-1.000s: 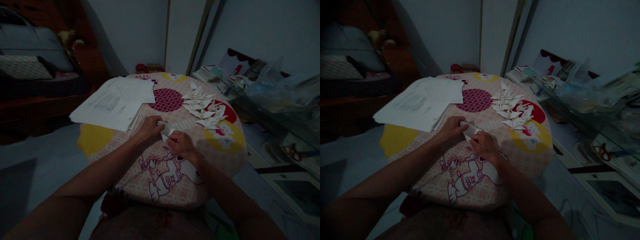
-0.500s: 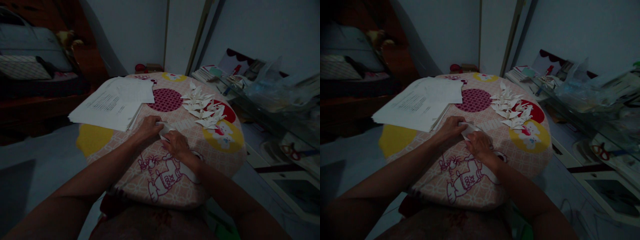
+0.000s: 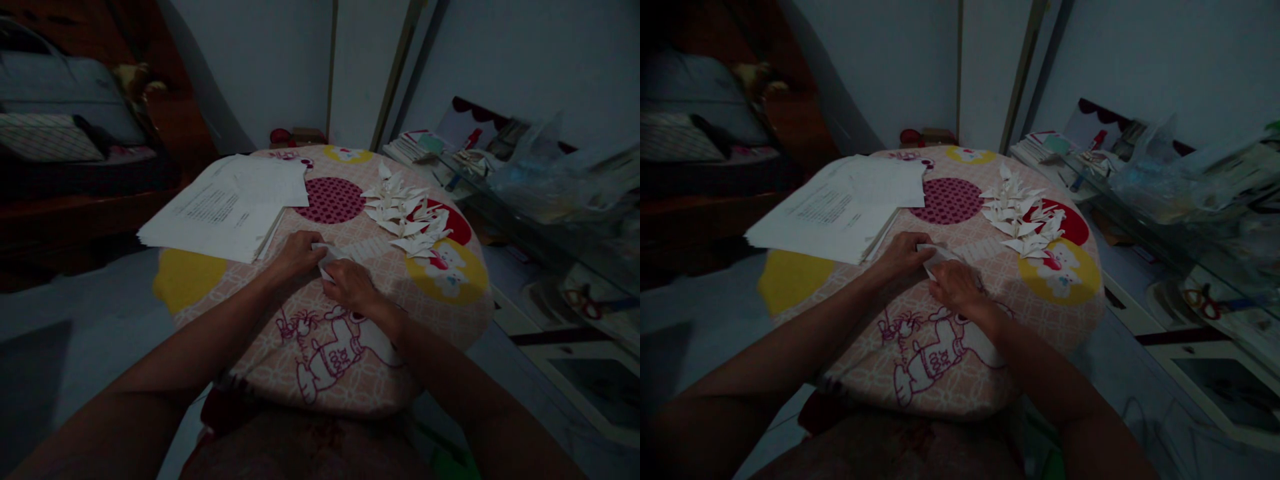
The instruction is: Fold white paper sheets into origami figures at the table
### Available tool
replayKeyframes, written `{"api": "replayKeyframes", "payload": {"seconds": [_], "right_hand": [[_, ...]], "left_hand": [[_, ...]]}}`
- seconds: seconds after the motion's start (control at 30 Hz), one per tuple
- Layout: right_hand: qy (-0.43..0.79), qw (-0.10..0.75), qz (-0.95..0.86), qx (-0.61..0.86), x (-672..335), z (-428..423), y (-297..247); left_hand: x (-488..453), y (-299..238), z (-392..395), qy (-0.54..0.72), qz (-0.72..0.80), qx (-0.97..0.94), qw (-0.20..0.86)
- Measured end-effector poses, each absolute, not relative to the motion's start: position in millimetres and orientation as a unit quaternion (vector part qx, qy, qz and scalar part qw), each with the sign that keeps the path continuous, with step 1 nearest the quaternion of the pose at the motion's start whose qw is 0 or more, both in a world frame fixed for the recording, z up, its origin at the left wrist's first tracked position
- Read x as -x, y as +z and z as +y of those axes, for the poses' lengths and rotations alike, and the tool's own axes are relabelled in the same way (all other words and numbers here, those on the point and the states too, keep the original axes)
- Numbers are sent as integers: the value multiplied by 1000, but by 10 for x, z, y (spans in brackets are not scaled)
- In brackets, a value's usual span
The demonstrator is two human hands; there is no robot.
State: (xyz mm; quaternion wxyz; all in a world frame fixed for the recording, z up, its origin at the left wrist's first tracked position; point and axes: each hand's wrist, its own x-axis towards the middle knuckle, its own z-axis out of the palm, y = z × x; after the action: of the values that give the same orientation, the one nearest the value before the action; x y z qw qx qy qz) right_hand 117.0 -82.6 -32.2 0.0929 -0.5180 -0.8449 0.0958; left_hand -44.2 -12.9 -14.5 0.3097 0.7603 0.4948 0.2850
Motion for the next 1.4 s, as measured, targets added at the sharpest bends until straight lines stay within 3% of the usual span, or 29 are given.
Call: {"api": "replayKeyframes", "payload": {"seconds": [0.3, 0.7, 0.87, 1.17, 1.4], "right_hand": [[188, 153, -804, 543, -1308, -818, -192], [116, 267, -770, 567, -1330, -1025, -402], [102, 251, -783, 560, -1354, -1045, -428], [94, 181, -792, 575, -1356, -1040, -345], [50, 157, -794, 585, -1358, -1093, -348]], "left_hand": [[443, -146, -119, 280, 488, -769, 304], [578, -127, -92, 321, 409, -767, 375], [608, -245, -8, 375, 299, -769, 422], [772, -141, 20, 257, 246, -849, 390], [799, -216, 96, 238, 212, -888, 330]]}}
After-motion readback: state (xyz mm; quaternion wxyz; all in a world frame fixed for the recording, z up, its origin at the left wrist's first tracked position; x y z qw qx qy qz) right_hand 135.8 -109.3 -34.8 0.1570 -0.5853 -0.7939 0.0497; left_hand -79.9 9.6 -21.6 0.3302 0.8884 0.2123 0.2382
